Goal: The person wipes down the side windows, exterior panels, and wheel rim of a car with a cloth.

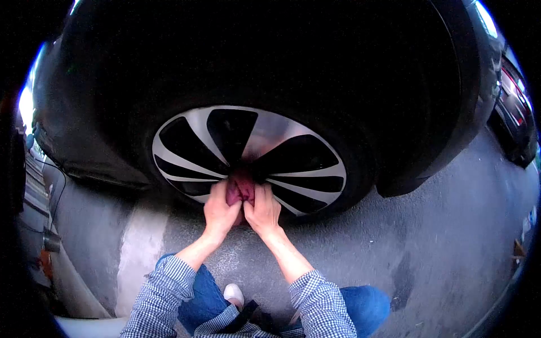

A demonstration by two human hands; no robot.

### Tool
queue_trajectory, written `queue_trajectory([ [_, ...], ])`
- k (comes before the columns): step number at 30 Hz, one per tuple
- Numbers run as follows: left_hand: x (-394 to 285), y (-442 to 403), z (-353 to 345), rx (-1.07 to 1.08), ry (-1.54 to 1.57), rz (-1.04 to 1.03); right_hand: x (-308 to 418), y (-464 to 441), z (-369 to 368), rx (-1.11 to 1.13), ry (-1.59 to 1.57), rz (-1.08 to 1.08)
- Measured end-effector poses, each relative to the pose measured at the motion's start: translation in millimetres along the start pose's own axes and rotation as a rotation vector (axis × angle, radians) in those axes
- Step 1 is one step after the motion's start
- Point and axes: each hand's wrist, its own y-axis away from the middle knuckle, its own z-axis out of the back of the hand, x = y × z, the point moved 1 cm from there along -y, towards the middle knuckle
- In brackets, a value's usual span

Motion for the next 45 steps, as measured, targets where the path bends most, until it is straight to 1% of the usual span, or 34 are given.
queue_trajectory([
  [2,-23.5,-13.0,14.0,-0.247,0.139,-0.117,23.3,-32.2,16.5,-0.237,-0.053,0.182],
  [3,-30.7,-23.0,13.0,-0.301,0.102,-0.148,30.7,-45.6,23.2,-0.349,-0.034,0.263],
  [4,-37.6,-33.6,10.8,-0.355,0.065,-0.178,32.4,-54.9,25.6,-0.390,0.021,0.286],
  [5,-42.4,-39.1,7.8,-0.412,0.027,-0.207,29.7,-57.6,24.6,-0.356,0.041,0.253],
  [6,-34.6,-42.5,-8.4,-0.356,0.008,-0.137,25.6,-60.2,22.9,-0.323,0.060,0.225],
  [9,-4.8,-27.0,-38.9,-0.219,-0.128,-0.090,-7.8,-33.7,0.7,-0.083,0.158,0.051],
  [10,4.6,-21.2,-42.4,-0.121,-0.145,-0.022,-11.7,-27.1,-5.0,-0.050,0.198,0.083],
  [12,19.7,-15.2,-39.5,0.069,-0.179,0.112,-11.3,-13.3,-14.1,0.162,0.251,-0.042],
  [14,26.6,-9.9,-29.0,0.076,-0.192,0.106,-7.1,-7.8,-17.9,0.143,0.152,-0.087],
  [16,24.7,-13.5,-8.8,0.078,-0.238,0.064,13.0,-15.4,-10.7,0.147,0.095,-0.131],
  [17,19.3,-16.0,6.5,-0.090,-0.160,-0.047,24.7,-25.0,-5.1,0.003,-0.009,-0.011],
  [18,2.7,-24.1,29.9,-0.247,-0.070,-0.162,43.7,-39.2,7.2,-0.063,-0.020,0.053],
  [19,-10.4,-32.4,47.0,-0.389,-0.041,-0.236,61.0,-52.7,18.9,-0.159,-0.031,0.117],
  [21,-36.7,-55.0,67.4,-0.646,0.031,-0.374,87.7,-88.5,40.5,-0.419,-0.090,0.361],
  [22,-46.1,-67.2,71.5,-0.764,0.061,-0.433,95.3,-101.9,48.5,-0.447,-0.062,0.414],
  [24,-49.3,-89.9,66.4,-0.751,-0.059,-0.486,97.5,-117.5,49.5,-0.435,0.023,0.392],
  [25,-50.7,-97.1,52.5,-0.858,-0.133,-0.512,93.6,-119.2,42.4,-0.413,0.050,0.394],
  [26,-33.8,-99.4,41.8,-0.886,-0.131,-0.580,87.4,-117.3,34.4,-0.386,0.075,0.394],
  [28,2.4,-86.4,19.6,-0.821,0.018,-0.571,77.8,-100.1,21.1,-0.392,0.053,0.372],
  [30,33.5,-55.6,-3.4,-0.519,0.047,-0.351,51.2,-67.9,-0.6,-0.327,0.064,0.291],
  [32,27.6,-35.4,-8.1,-0.337,-0.004,-0.130,31.5,-29.0,-23.8,-0.140,0.070,0.090],
  [33,21.7,-32.3,-1.9,-0.290,-0.089,-0.173,30.2,-18.9,-24.1,-0.138,-0.035,-0.063],
  [36,-2.0,-12.7,-6.6,-0.093,-0.116,-0.369,20.1,-0.4,8.9,-0.363,-0.099,-0.310],
  [38,-48.3,-2.1,-15.9,-0.115,0.015,-0.504,8.3,6.2,35.8,-0.614,-0.192,-0.347],
  [40,-86.8,-6.2,-28.1,-0.129,0.111,-0.570,-4.6,-0.7,58.1,-0.750,-0.147,-0.271],
  [41,-99.7,-13.1,-35.2,-0.099,0.149,-0.558,-6.3,-10.9,71.7,-0.791,-0.047,-0.219],
  [42,-115.6,-23.6,-40.3,-0.129,0.109,-0.578,-10.4,-21.7,83.0,-0.829,0.052,-0.163],
  [44,-124.4,-46.0,-64.8,-0.102,-0.036,-0.589,-29.7,-35.6,92.4,-0.776,0.125,-0.235],
  [45,-122.8,-46.6,-71.9,-0.122,-0.068,-0.632,-40.2,-35.1,91.6,-0.777,0.088,-0.216],
])
